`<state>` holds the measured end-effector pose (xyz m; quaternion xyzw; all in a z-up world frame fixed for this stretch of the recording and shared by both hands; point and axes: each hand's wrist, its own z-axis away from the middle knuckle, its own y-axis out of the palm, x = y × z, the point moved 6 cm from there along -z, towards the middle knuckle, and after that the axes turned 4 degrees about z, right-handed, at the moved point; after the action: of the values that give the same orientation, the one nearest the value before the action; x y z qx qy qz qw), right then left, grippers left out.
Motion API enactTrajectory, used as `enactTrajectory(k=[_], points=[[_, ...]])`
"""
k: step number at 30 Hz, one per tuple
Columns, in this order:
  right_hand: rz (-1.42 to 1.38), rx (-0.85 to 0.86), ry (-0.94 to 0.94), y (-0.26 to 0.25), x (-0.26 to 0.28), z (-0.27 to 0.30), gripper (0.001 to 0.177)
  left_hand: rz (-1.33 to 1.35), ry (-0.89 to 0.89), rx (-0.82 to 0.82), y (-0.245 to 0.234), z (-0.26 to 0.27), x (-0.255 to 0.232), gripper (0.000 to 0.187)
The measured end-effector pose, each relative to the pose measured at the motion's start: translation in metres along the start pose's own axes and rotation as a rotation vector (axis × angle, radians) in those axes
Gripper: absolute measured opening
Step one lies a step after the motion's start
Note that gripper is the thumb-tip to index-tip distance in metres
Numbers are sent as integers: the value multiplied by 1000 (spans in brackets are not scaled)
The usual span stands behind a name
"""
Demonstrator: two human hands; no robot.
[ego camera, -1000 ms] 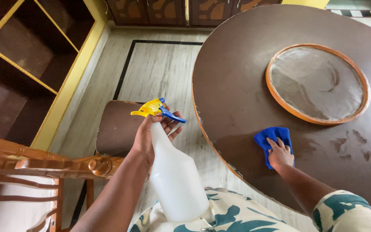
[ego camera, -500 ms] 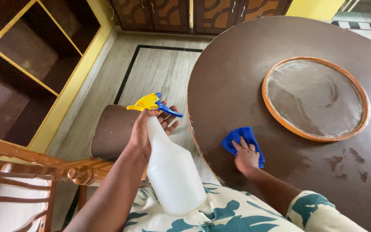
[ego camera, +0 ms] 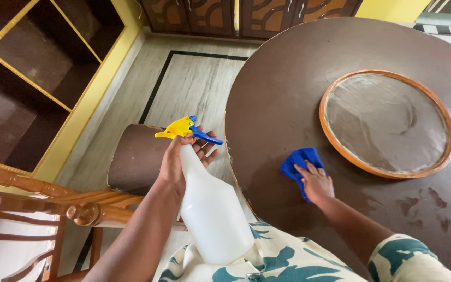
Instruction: The person sprays a cleaning solution onto a round brown table and wipes it with a blue cloth. They move around the table, cleaning different sections and also wiping the inner surface of a circular wooden frame placed on the table.
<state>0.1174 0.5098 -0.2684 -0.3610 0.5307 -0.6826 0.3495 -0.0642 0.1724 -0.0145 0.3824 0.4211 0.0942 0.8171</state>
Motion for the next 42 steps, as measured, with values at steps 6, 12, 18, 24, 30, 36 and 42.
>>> enactTrajectory(k=[6,12,18,24,30,36,42], points=[[-47,3,215,11,-86,-26,58,-37,0,-22,-1,-3,-1,48],[-106,28,315,29,-58,-36,62,5,-12,-8,-6,-9,1,43],[-61,45,121,16,24,-31,67,38,-3,-8,-10,-9,5,27],[-12,133,-150,6,109,-6,70,27,-8,-33,-15,-6,10,28],[0,209,-362,-3,138,11,64,34,-8,-4,-7,-9,8,40],[29,116,-294,-8,93,-5,57,0,-33,11,-1,-21,3,47],[-13,17,9,-2,8,-38,57,7,-71,36,-6,-36,-4,47]])
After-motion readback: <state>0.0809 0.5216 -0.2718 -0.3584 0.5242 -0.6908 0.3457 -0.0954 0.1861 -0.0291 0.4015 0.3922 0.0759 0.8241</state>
